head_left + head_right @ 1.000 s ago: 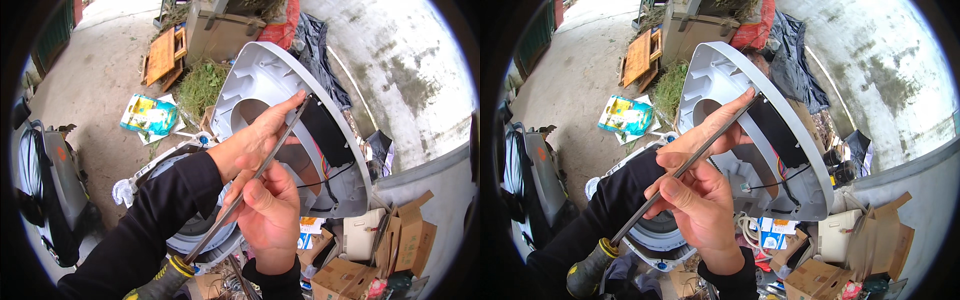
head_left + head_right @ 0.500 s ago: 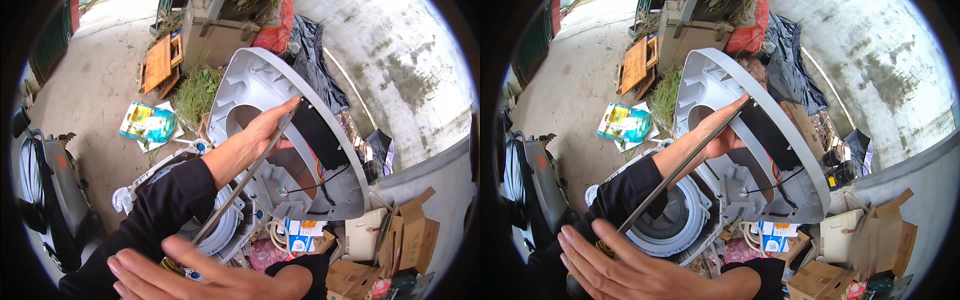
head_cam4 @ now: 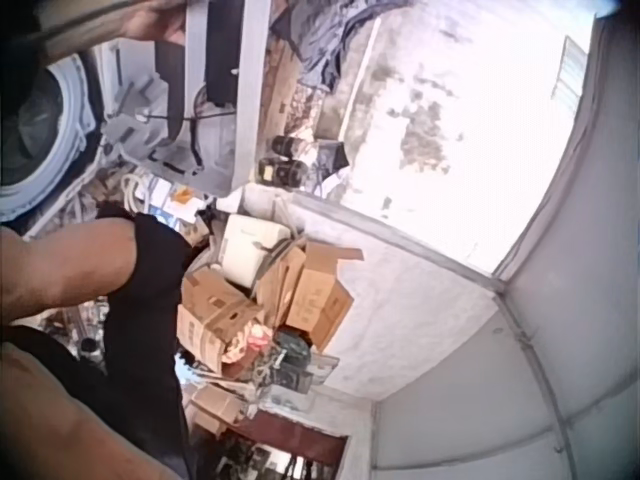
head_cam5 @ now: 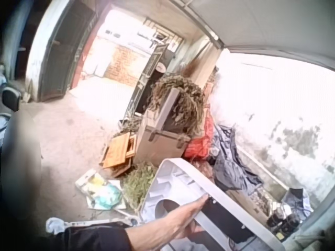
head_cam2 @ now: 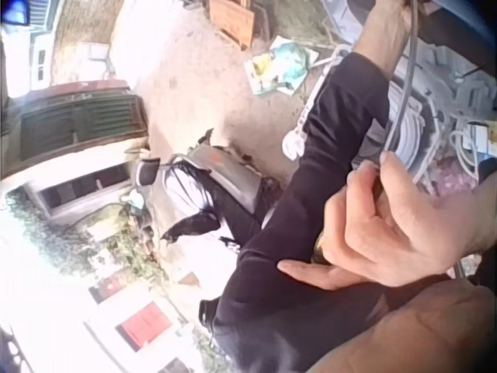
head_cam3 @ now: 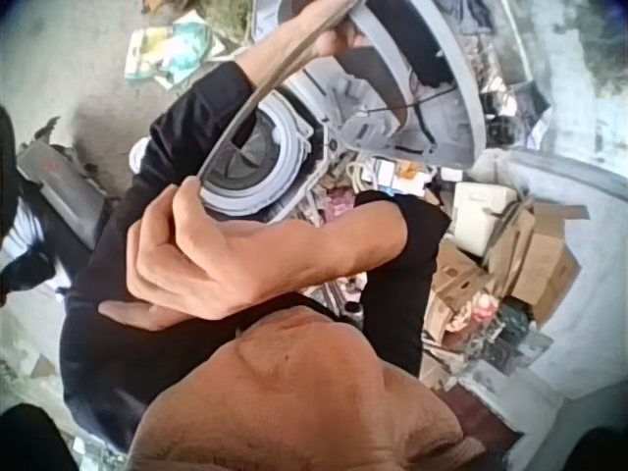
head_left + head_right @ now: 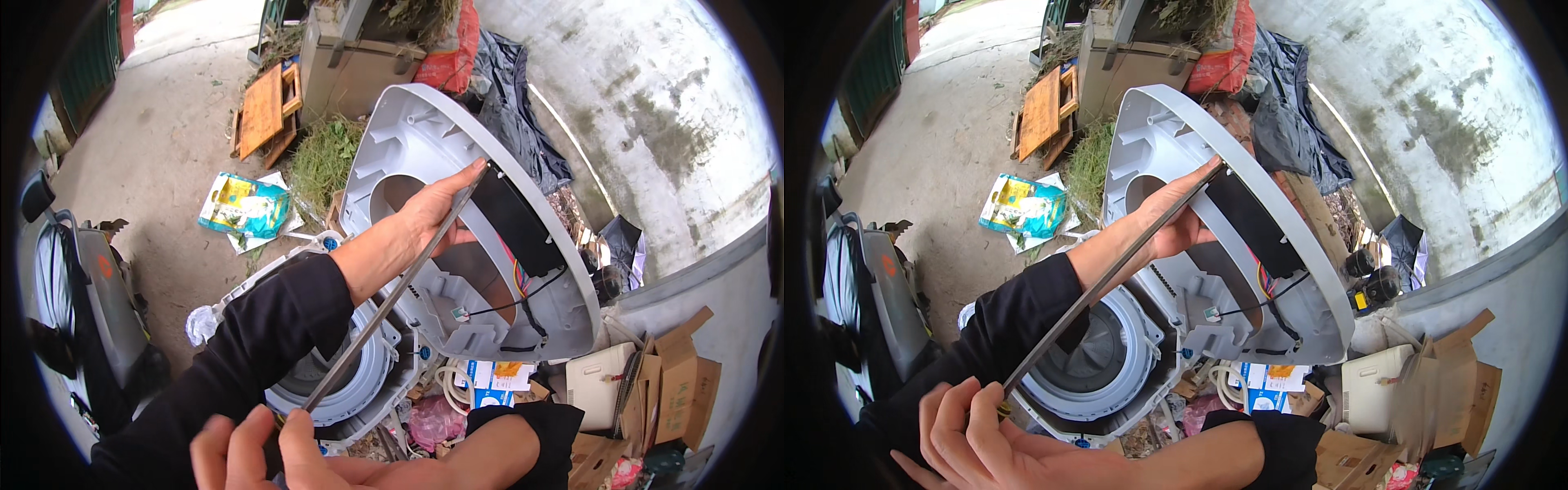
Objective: The person disassembles the top lid of a top-loading washing machine, removes a small plastic part, and then uses a screwdriver to detach the control panel from the lid. The person then wipes the inside of the drum with a cloth.
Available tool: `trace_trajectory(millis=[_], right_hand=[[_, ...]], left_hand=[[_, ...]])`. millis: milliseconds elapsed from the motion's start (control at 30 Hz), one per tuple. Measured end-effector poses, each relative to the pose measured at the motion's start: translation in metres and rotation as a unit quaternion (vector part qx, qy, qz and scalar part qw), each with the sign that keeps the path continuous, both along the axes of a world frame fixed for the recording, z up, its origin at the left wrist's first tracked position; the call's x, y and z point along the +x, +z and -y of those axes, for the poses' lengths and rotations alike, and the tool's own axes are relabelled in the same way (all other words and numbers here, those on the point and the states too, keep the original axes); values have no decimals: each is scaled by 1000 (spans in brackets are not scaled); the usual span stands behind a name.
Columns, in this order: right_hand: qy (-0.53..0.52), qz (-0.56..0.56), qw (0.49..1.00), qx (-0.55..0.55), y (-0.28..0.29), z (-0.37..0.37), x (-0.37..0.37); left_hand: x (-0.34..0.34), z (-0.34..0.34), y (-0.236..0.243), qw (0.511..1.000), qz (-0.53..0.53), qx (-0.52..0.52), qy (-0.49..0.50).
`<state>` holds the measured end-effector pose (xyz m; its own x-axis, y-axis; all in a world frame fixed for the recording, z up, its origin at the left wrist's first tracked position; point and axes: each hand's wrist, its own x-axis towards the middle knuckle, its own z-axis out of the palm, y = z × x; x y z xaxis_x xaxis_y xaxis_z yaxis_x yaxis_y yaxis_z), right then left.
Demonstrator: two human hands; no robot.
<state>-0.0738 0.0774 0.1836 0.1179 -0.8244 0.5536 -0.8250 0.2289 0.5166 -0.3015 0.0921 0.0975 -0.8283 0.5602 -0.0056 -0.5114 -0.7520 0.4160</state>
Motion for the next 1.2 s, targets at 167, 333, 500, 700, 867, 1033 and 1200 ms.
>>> trace_trajectory(millis=[167,333,500,700,867,1033,1200], right_hand=[[9,104,994,-39,-15,6,20],[-22,23,995,97,1,-15,20],[-59,11,998,0,-2,-4,14],[-34,127,986,100,15,-19,16],[-15,81,993,86,16,-18,20],[-12,-86,996,-24,-7,-7,2],[-19,-108,989,-103,-22,4,-15]], left_hand=[[-3,1,-6,1000,-2,-16,0],[-3,-4,-1,1000,-17,-4,-16],[-5,1,-9,1000,-13,-10,-15],[-5,-3,-3,1000,16,-13,-1],[-3,0,-6,1000,11,-9,9],[-4,4,-6,1000,-4,-21,-2],[-4,-3,-1,1000,-8,-28,-4]])
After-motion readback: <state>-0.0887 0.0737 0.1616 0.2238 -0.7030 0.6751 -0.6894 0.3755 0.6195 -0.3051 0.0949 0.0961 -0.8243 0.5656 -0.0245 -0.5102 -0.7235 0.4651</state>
